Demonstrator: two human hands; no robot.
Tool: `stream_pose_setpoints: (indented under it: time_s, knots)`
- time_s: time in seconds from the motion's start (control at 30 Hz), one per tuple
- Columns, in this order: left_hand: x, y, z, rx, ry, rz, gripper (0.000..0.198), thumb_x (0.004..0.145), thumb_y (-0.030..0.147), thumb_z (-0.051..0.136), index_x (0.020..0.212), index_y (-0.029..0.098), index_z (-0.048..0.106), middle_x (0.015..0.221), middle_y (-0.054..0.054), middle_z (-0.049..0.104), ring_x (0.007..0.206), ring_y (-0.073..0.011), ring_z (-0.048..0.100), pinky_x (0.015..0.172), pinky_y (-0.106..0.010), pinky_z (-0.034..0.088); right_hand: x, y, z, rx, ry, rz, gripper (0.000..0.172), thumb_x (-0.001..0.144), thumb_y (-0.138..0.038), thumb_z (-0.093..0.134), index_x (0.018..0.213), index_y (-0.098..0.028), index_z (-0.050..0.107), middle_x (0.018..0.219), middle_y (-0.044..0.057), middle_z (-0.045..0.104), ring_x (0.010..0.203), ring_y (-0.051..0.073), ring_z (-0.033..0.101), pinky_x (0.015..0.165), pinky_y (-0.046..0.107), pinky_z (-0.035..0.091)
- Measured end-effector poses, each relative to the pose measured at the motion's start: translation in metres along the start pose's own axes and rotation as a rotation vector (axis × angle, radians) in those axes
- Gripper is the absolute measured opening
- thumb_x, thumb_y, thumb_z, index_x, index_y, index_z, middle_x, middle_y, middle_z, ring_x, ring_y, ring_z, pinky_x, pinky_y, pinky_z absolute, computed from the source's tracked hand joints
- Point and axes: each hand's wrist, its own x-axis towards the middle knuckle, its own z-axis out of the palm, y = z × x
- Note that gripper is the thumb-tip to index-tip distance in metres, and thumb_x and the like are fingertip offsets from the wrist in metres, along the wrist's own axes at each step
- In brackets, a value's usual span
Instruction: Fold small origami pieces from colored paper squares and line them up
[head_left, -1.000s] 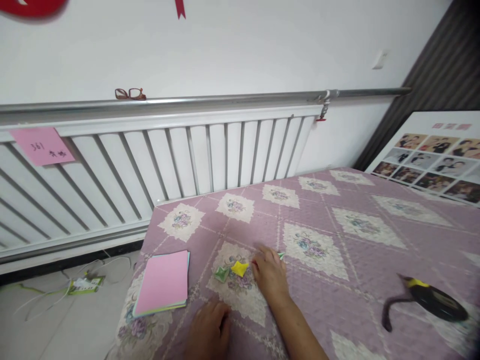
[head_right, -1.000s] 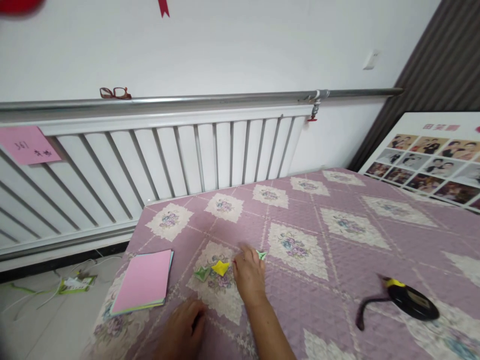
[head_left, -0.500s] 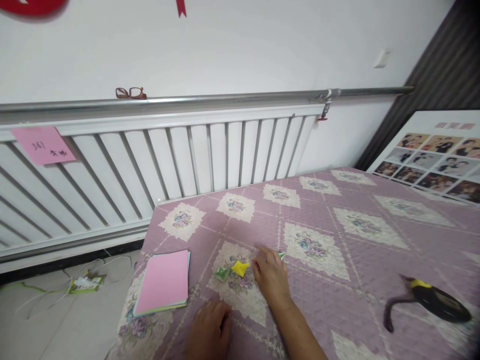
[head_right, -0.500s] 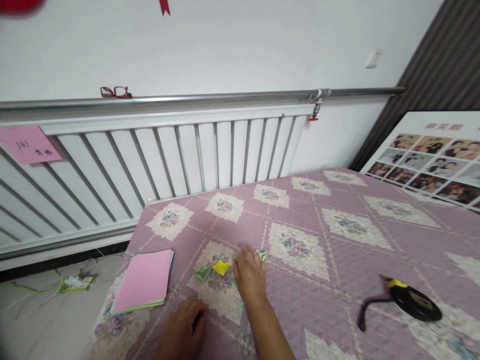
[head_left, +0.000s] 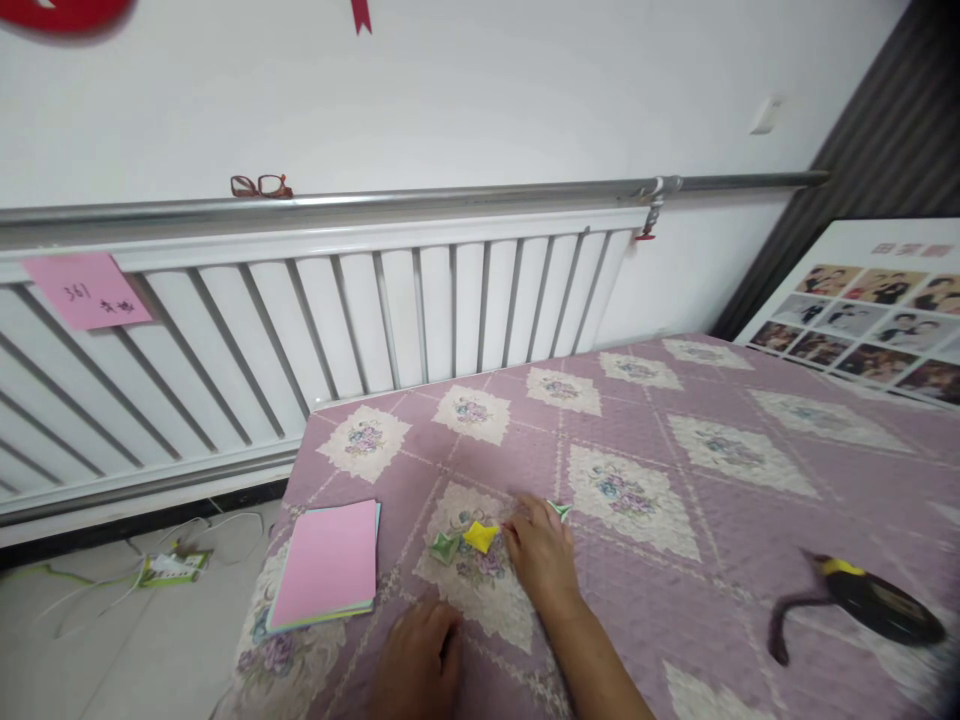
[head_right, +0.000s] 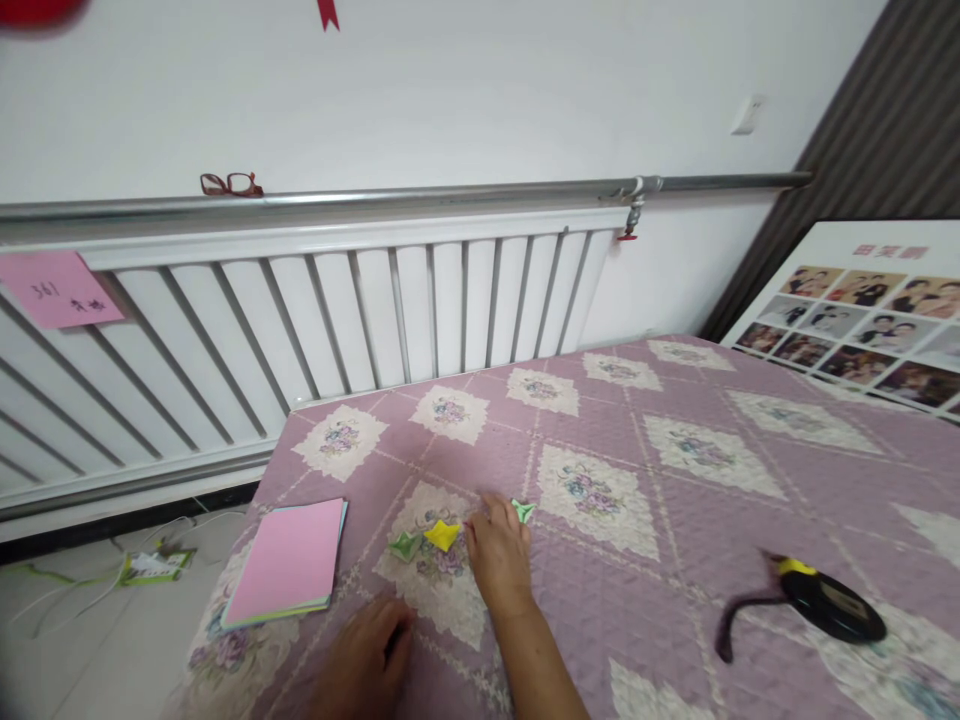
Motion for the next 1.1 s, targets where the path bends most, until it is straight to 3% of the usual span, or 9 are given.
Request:
stream_pose_setpoints:
  time_s: [0.23, 0.37, 0.6, 0.7, 0.9, 1.1]
  knots:
    - [0.001, -0.003, 0.000, -0.003, -0.012, 0.021, 0.020, 0.086, 0.014, 0.043, 0.092, 0.022, 0.061, 0.092, -0.004, 0.065, 0.090, -0.0201, 0.058, 0.080, -0.030, 0.041, -0.003, 0.007, 0.000, 0.072, 0.096, 0.013, 0.016, 0.086, -0.030, 0.051, 0.085, -0.025, 0.066, 0.123, 0.007, 0.058, 0.117, 0.028, 0.045, 0.090, 0.044, 0.038]
    - [0.001, -0.004, 0.002, 0.000, -0.001, 0.019, 0.021, 0.087, 0.015, 0.043, 0.093, 0.022, 0.061, 0.093, -0.004, 0.065, 0.090, -0.0198, 0.058, 0.080, -0.030, 0.041, -0.004, 0.036, 0.002, 0.216, 0.285, 0.109, 0.024, 0.085, -0.033, 0.046, 0.091, -0.020, 0.065, 0.109, 0.011, 0.063, 0.104, 0.024, 0.053, 0.093, 0.040, 0.039]
    - [-0.001, -0.005, 0.003, 0.024, -0.006, 0.032, 0.020, 0.086, 0.014, 0.044, 0.092, 0.022, 0.061, 0.092, -0.004, 0.065, 0.088, -0.0195, 0.059, 0.079, -0.030, 0.042, -0.006, 0.086, 0.011, 0.205, 0.330, 0.262, 0.037, 0.082, -0.036, 0.042, 0.104, -0.012, 0.060, 0.102, 0.016, 0.065, 0.098, 0.028, 0.057, 0.091, 0.044, 0.041]
    - [-0.001, -0.006, 0.004, 0.033, -0.001, 0.043, 0.020, 0.086, 0.015, 0.043, 0.092, 0.022, 0.062, 0.093, -0.004, 0.065, 0.089, -0.0194, 0.059, 0.080, -0.029, 0.042, -0.006, 0.087, 0.012, 0.202, 0.284, 0.266, 0.043, 0.081, -0.039, 0.045, 0.114, -0.013, 0.056, 0.112, 0.015, 0.063, 0.106, 0.028, 0.055, 0.095, 0.043, 0.039]
    - [-0.001, -0.005, 0.004, 0.048, 0.017, 0.042, 0.020, 0.086, 0.015, 0.044, 0.090, 0.022, 0.062, 0.091, -0.004, 0.066, 0.088, -0.0193, 0.060, 0.079, -0.029, 0.043, -0.002, 0.074, 0.003, 0.114, 0.015, 0.292, 0.056, 0.083, -0.039, 0.046, 0.135, -0.021, 0.041, 0.136, 0.008, 0.050, 0.122, 0.027, 0.045, 0.099, 0.043, 0.036]
    - [0.000, -0.005, 0.003, 0.054, 0.001, 0.050, 0.021, 0.083, 0.013, 0.045, 0.091, 0.022, 0.061, 0.091, -0.004, 0.066, 0.089, -0.0192, 0.060, 0.079, -0.028, 0.043, 0.004, 0.066, -0.007, 0.041, -0.148, 0.342, 0.060, 0.084, -0.036, 0.048, 0.140, -0.023, 0.033, 0.135, 0.008, 0.050, 0.123, 0.028, 0.044, 0.097, 0.047, 0.035]
